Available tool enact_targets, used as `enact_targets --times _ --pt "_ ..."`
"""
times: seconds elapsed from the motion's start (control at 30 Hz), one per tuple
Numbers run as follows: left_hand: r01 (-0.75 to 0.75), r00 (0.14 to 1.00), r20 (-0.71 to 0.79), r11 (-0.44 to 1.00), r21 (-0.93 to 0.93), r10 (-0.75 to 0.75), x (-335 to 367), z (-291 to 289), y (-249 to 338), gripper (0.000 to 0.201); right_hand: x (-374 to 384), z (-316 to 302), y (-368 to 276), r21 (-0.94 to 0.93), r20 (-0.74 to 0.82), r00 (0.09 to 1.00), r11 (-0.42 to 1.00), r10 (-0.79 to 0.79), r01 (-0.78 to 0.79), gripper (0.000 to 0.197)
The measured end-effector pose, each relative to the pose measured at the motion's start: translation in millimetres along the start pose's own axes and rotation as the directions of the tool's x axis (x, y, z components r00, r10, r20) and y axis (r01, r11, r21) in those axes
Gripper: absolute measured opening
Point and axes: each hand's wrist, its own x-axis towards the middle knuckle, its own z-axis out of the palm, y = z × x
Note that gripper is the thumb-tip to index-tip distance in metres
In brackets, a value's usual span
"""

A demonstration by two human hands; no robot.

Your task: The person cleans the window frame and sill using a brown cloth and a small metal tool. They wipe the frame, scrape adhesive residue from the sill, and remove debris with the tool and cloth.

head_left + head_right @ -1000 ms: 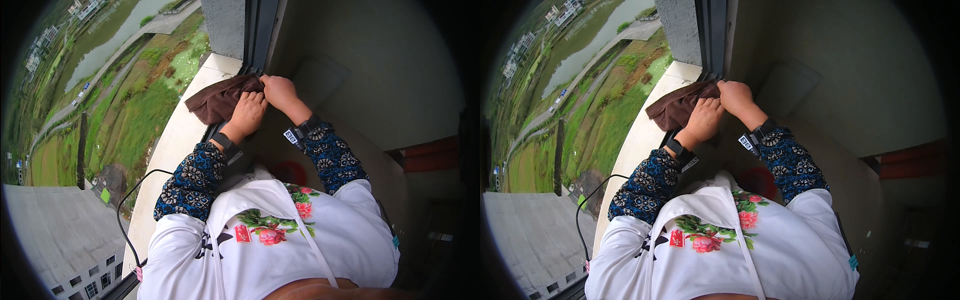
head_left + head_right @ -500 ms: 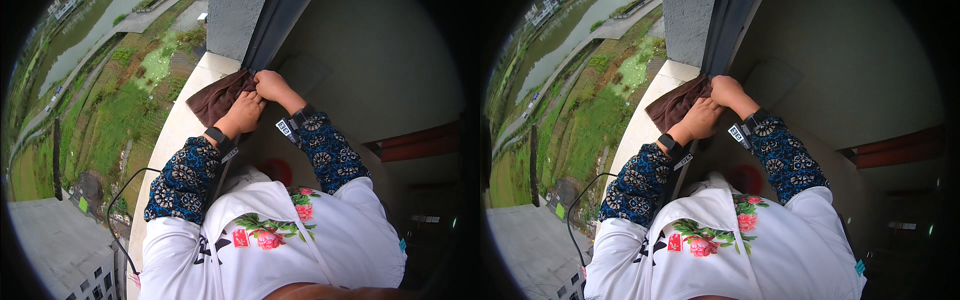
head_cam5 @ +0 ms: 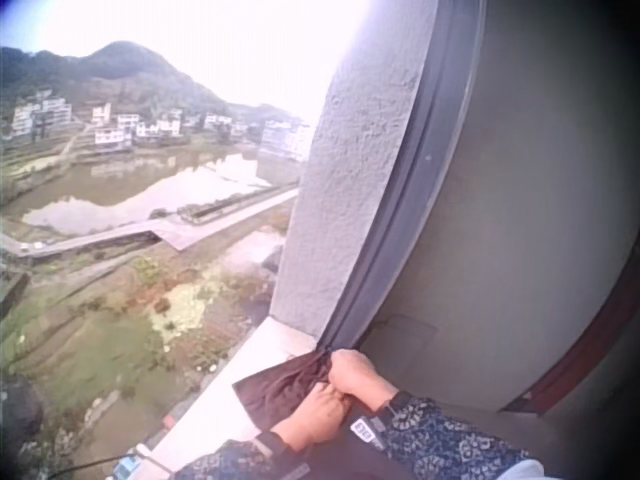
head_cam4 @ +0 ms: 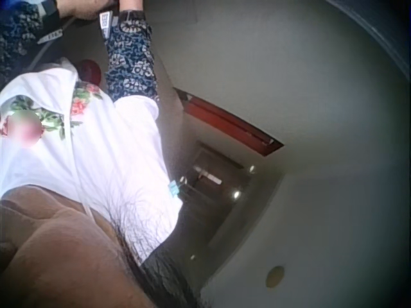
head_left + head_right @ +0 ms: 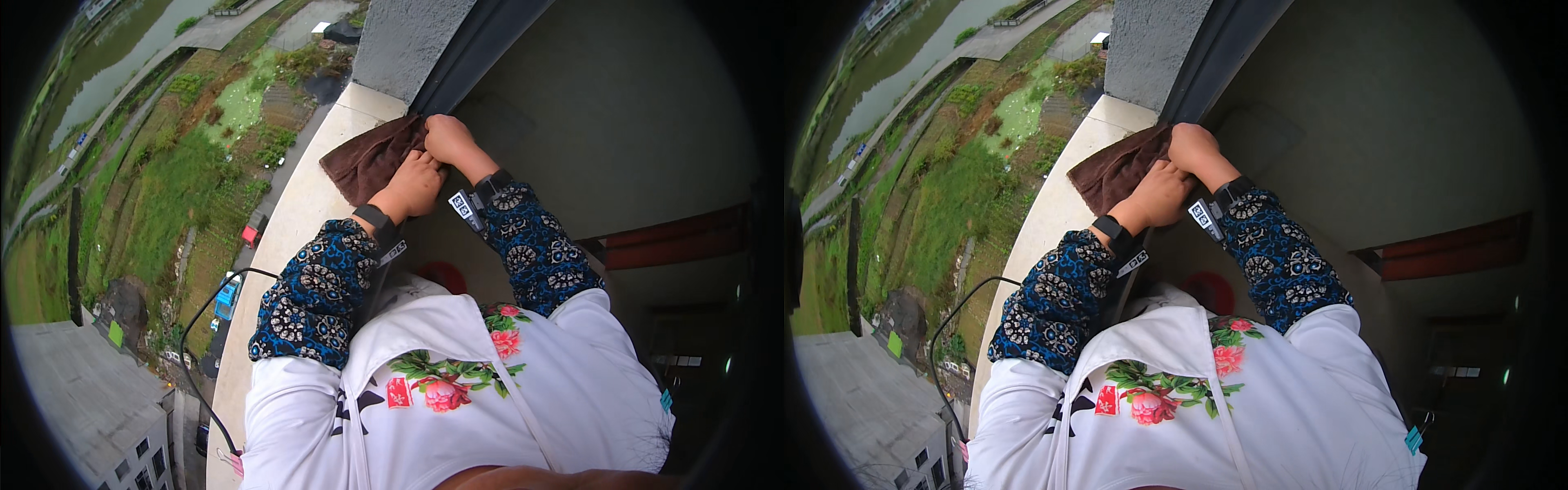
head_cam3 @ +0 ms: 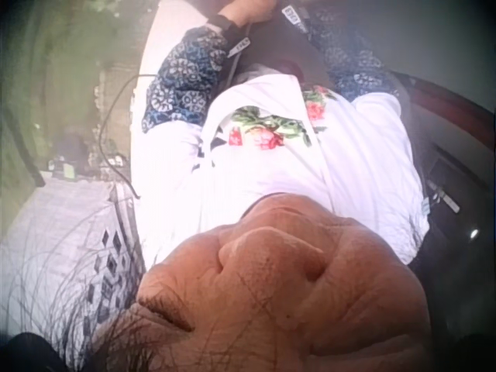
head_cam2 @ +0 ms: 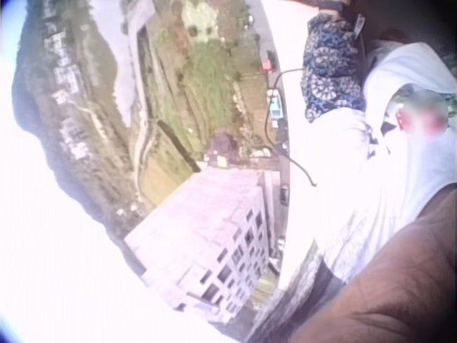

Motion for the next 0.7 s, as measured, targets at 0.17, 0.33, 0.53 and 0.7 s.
enact_targets --times 0.17,0.33,0.53,0.7 --pt "0.003 0.999 -0.041 1.0 -0.001 -0.003 0.1 4.4 -3.1 0.043 3.1 5.4 -9.3 0.04 -0.071 0.997 0.999 0.001 0.002 0.028" --pt "0.0 1.0 0.026 1.0 0.018 -0.001 -0.5 3.0 -1.1 0.027 -30.5 7.8 8.4 0.145 -0.148 0.976 0.973 -0.159 0.181 0.03" --pt "-0.001 1.0 0.029 1.0 0.011 0.001 -0.2 1.3 -1.3 0.024 -28.0 1.5 -1.4 0.046 -0.125 0.969 0.974 -0.212 0.22 0.028" --pt "0.002 1.0 0.01 0.999 -0.04 -0.002 -1.1 0.4 -1.2 0.025 -43.3 0.1 0.1 0.064 -0.162 0.964 0.973 -0.209 0.222 0.022"
